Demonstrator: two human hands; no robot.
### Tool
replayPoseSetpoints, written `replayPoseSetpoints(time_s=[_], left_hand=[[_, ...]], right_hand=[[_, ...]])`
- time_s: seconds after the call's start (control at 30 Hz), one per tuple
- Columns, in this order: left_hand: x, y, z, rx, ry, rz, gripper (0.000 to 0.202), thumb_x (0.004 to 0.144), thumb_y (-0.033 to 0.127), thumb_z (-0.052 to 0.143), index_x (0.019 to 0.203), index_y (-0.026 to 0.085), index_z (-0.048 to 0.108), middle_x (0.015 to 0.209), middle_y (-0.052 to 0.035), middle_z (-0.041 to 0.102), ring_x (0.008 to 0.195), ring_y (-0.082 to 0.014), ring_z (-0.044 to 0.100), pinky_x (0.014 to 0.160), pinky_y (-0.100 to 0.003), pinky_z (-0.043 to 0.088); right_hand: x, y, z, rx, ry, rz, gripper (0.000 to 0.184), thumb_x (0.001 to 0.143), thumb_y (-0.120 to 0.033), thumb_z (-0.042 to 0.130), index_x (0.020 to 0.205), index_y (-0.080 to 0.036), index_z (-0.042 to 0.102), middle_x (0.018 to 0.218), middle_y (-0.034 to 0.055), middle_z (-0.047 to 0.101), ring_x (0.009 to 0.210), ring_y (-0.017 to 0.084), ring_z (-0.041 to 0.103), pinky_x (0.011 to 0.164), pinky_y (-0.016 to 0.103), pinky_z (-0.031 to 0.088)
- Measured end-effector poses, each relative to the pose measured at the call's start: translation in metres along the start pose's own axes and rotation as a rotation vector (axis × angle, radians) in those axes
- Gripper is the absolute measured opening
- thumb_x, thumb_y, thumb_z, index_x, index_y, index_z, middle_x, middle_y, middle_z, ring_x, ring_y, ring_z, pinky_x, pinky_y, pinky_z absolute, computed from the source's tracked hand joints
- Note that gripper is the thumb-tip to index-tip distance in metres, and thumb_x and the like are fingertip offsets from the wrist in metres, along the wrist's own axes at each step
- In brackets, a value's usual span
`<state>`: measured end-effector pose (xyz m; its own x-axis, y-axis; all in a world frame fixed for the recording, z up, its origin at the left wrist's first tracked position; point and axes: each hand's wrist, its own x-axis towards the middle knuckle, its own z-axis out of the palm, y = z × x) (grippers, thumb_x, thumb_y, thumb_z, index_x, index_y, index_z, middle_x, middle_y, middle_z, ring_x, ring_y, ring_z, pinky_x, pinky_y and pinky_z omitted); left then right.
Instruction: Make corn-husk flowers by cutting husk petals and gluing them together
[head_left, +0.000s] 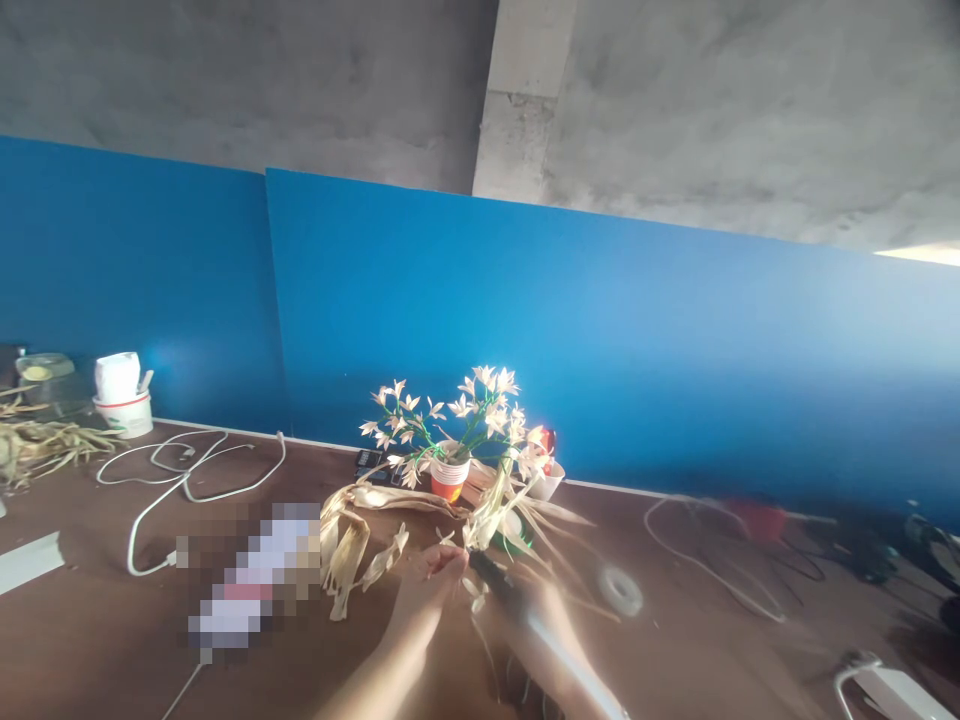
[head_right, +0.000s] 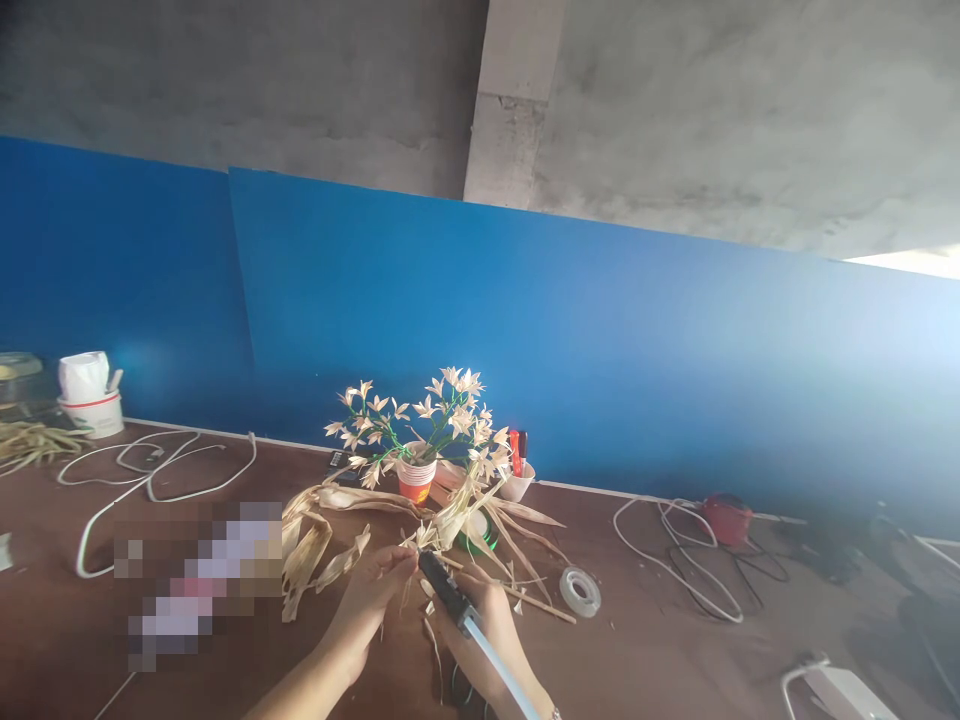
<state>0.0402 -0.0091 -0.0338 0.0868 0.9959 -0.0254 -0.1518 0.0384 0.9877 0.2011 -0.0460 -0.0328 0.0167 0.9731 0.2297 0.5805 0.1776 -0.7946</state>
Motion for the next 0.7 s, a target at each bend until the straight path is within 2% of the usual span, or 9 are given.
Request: replayPoseSetpoints(time_s=[0.33, 0.57, 0.7], left_hand=[[-0.0005, -0.0024, -0.0023, 0.033, 0.015, -0.002, 0.029, 0.066, 0.046, 0.072, 0.075, 0.019, 0.077, 0.077, -0.0041, 0.073, 0.080, -0.0228, 0.064, 0.075, -0.030, 0.047], [-0.0038, 0.0018, -0.0012, 0.014, -0.019, 0.017, 0.034, 0.068, 0.050, 0.070, 0.075, 0.017, 0.077, 0.070, -0.0030, 0.070, 0.072, -0.0199, 0.062, 0.073, -0.029, 0.046], [-0.0018, 0.0008, -0.0014, 0.023, 0.001, 0.016, 0.031, 0.065, 0.049, 0.073, 0.072, 0.019, 0.077, 0.071, -0.0031, 0.071, 0.074, -0.0209, 0.062, 0.074, -0.030, 0.047]], right_hand=[[0.0000, -0.0041, -0.0045, -0.039, -0.003, -0.070, 0.013, 0.072, -0.023, 0.060, 0.068, -0.015, 0.071, 0.073, 0.0050, 0.066, 0.069, 0.019, 0.060, 0.060, 0.027, 0.043], [0.0002, -0.0004, -0.0031, -0.033, -0.012, -0.081, 0.012, 0.073, -0.021, 0.060, 0.069, -0.015, 0.071, 0.074, 0.0054, 0.066, 0.066, 0.018, 0.059, 0.058, 0.027, 0.042], [0.0007, 0.0007, -0.0029, -0.049, 0.000, -0.081, 0.012, 0.071, -0.023, 0.061, 0.064, -0.016, 0.068, 0.070, 0.0045, 0.064, 0.066, 0.018, 0.059, 0.057, 0.027, 0.042]])
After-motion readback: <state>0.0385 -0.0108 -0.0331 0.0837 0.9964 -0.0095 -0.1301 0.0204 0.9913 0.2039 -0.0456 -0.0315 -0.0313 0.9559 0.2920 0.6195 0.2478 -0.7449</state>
